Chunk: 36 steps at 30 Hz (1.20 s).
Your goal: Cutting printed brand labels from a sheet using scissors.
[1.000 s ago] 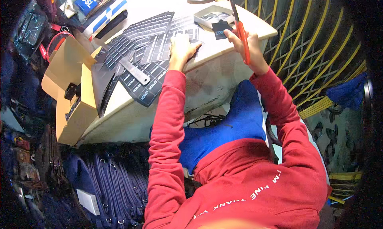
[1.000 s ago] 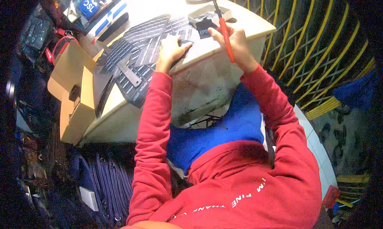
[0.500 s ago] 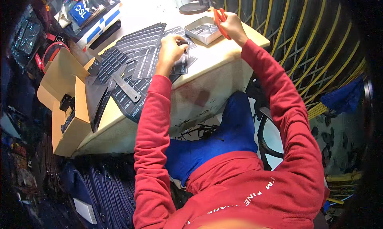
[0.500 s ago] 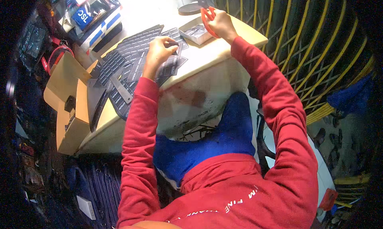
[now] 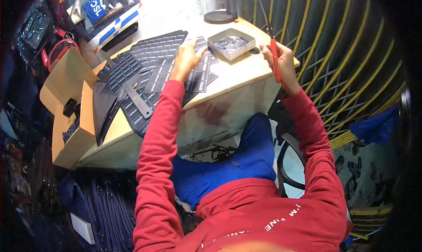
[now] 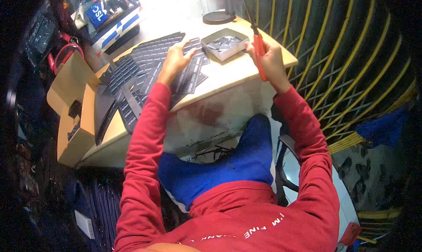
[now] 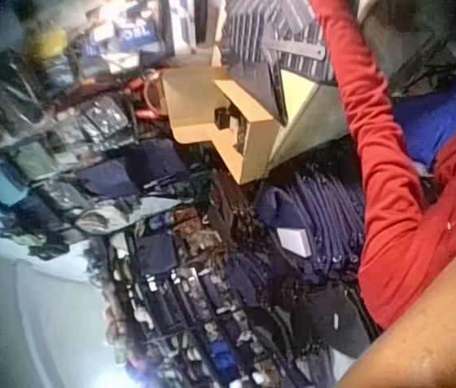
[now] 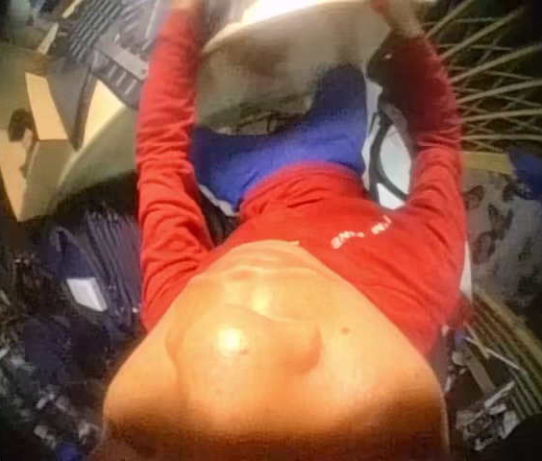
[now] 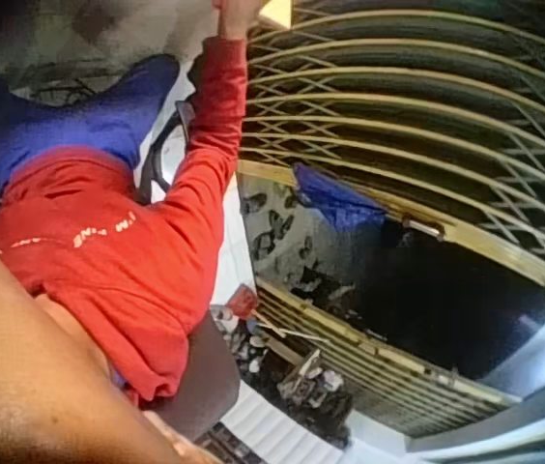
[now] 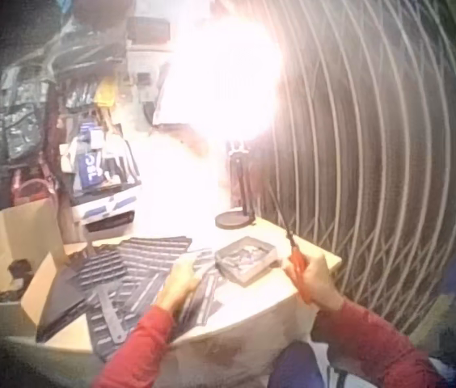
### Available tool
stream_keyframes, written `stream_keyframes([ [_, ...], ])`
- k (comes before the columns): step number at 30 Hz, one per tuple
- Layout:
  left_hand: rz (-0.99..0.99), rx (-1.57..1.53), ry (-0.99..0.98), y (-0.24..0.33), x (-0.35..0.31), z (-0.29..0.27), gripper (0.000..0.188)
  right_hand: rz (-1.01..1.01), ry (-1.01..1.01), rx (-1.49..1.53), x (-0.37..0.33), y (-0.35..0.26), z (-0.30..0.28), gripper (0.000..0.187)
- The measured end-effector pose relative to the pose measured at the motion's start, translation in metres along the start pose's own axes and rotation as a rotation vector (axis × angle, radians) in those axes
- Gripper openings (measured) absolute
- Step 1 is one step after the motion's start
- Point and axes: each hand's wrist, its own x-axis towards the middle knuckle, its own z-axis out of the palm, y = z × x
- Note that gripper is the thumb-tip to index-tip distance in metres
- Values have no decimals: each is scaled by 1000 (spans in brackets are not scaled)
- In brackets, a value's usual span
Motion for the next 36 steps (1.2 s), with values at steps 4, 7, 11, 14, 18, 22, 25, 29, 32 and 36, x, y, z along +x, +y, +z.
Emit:
stream_keyframes([
  [4, -131, 180, -549, 4, -52, -29, 74, 35, -85, 60, -19, -1, 15, 21],
  [7, -53, 224, -534, 21, -92, -45, 81, -16, -142, 97, -34, 1, 35, 20],
  [11, 87, 175, -568, 32, -121, -68, 72, 37, -251, 151, -57, -1, 57, 19],
  [14, 163, 151, -564, 32, -134, -82, 75, 29, -342, 67, -72, -22, 65, 23],
  [18, 322, 144, -547, 33, -143, -94, 88, 111, -250, 126, -100, -14, 74, 24],
  [22, 440, 178, -513, 30, -148, -96, 89, 183, -52, 216, -124, 1, 81, 26],
  [25, 541, 206, -463, 25, -149, -101, 75, 197, 96, 211, -129, 3, 85, 28],
  [29, 643, 203, -409, 19, -151, -103, 71, 357, 52, 229, -125, 18, 81, 30],
  [32, 660, 183, -365, 16, -154, -101, 61, 490, -41, 423, -124, 20, 86, 29],
  [36, 711, 226, -339, 18, -155, -103, 42, 508, -36, 528, -125, 19, 99, 23],
])
